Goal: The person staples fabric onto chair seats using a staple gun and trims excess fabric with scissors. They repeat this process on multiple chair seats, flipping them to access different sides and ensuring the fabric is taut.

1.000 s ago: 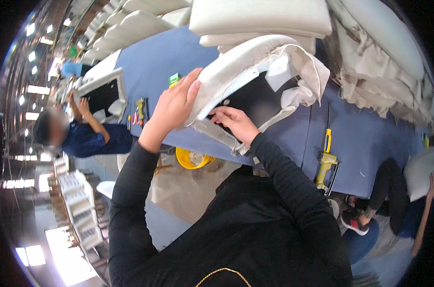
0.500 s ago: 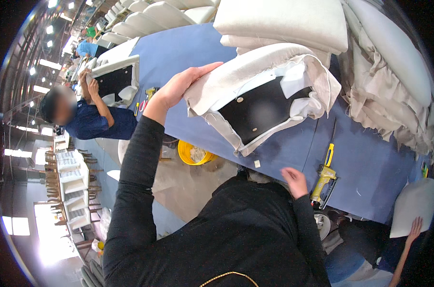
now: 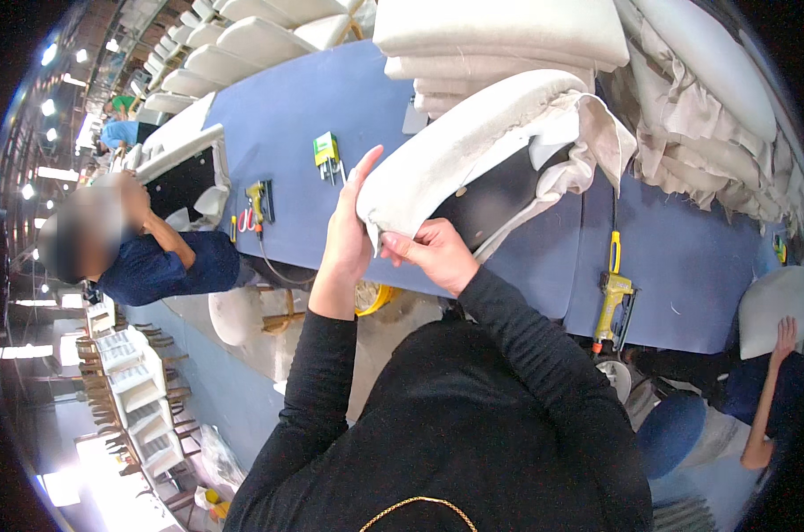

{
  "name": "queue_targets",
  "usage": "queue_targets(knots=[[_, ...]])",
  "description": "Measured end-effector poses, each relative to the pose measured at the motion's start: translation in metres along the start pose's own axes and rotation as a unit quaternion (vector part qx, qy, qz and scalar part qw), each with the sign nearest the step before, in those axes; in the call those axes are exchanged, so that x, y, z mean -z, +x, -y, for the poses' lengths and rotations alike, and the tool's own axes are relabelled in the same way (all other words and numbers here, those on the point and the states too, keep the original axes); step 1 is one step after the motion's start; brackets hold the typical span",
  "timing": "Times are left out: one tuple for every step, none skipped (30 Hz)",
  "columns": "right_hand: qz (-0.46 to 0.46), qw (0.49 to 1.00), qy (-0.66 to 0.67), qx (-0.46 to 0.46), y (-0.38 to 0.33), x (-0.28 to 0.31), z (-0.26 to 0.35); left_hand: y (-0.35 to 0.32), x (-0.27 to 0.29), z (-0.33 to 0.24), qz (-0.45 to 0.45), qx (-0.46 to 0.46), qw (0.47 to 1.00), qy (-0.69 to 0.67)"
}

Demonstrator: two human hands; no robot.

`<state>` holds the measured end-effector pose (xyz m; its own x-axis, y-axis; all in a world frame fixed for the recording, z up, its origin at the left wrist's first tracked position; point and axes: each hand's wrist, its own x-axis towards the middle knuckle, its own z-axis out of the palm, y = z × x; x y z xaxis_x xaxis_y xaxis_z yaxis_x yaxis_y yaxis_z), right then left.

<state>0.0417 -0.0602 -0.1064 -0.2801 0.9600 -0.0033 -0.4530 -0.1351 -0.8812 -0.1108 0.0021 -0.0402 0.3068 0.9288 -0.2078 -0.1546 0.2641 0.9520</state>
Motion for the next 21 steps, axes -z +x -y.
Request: queue_targets(knots=[[0.009,1.000,0.004,0.007,0.001,-0.002,-0.009,-0.005,-0.004,-0.004,-0.014,-0.024,0.999,0.023],[0.018,1.000,0.008,0.015,0.001,-0.003,-0.016,-0.008,-0.002,0.000,-0.014,-0.031,0.999,0.006],[0.019,1.000,0.004,0.009,-0.001,0.001,-0.019,-0.010,-0.001,0.004,-0.013,-0.037,0.999,-0.011],[0.020,1.000,0.002,0.009,0.000,0.002,-0.021,-0.011,0.001,0.006,-0.011,-0.045,0.999,-0.024],[0.021,1.000,-0.001,0.010,0.001,0.005,-0.023,-0.011,0.004,0.007,-0.009,-0.071,0.997,0.037],[0.020,1.000,-0.004,0.011,0.001,0.006,-0.025,-0.011,0.007,0.008,-0.005,-0.097,0.990,0.097],[0.015,1.000,-0.004,0.011,0.000,0.005,-0.025,-0.011,0.007,0.006,0.001,-0.123,0.980,0.158],[0.009,1.000,-0.005,0.011,-0.001,0.002,-0.024,-0.013,0.006,0.004,-0.007,-0.116,0.977,0.179],[0.002,1.000,-0.005,0.011,-0.002,0.001,-0.023,-0.016,0.004,0.001,-0.014,-0.109,0.974,0.200],[0.005,1.000,-0.010,0.016,-0.003,0.000,-0.021,-0.017,0.002,-0.001,-0.021,-0.102,0.970,0.221],[0.008,1.000,-0.015,0.021,-0.005,0.000,-0.019,-0.016,0.004,0.001,-0.014,-0.117,0.965,0.235],[0.011,0.999,-0.020,0.026,-0.007,0.000,-0.018,-0.014,0.007,0.003,-0.008,-0.133,0.959,0.249],[0.016,0.999,-0.021,0.031,-0.007,-0.001,-0.018,-0.013,0.006,0.000,-0.003,-0.150,0.953,0.263],[0.023,0.999,-0.022,0.035,-0.007,-0.001,-0.018,-0.015,0.005,-0.004,0.001,-0.119,0.962,0.245],[0.030,0.999,-0.023,0.039,-0.008,-0.001,-0.019,-0.020,0.003,-0.010,0.004,-0.088,0.970,0.228],[0.028,0.998,-0.029,0.041,-0.007,0.000,-0.017,-0.022,0.001,-0.013,0.002,-0.082,0.974,0.209],[0.027,0.998,-0.035,0.044,-0.007,0.000,-0.016,-0.024,-0.002,-0.015,0.003,-0.075,0.979,0.190],[0.027,0.998,-0.041,0.046,-0.008,0.000,-0.016,-0.024,-0.005,-0.011,0.004,-0.089,0.981,0.170],[0.030,0.998,-0.047,0.038,-0.007,0.002,-0.016,-0.025,-0.008,-0.010,0.004,-0.102,0.983,0.151],[0.028,0.997,-0.055,0.039,-0.007,0.002,-0.015,-0.027,-0.009,-0.010,-0.002,-0.090,0.985,0.146],[0.025,0.997,-0.063,0.040,-0.008,0.001,-0.013,-0.030,-0.009,-0.010,-0.008,-0.077,0.987,0.141]])
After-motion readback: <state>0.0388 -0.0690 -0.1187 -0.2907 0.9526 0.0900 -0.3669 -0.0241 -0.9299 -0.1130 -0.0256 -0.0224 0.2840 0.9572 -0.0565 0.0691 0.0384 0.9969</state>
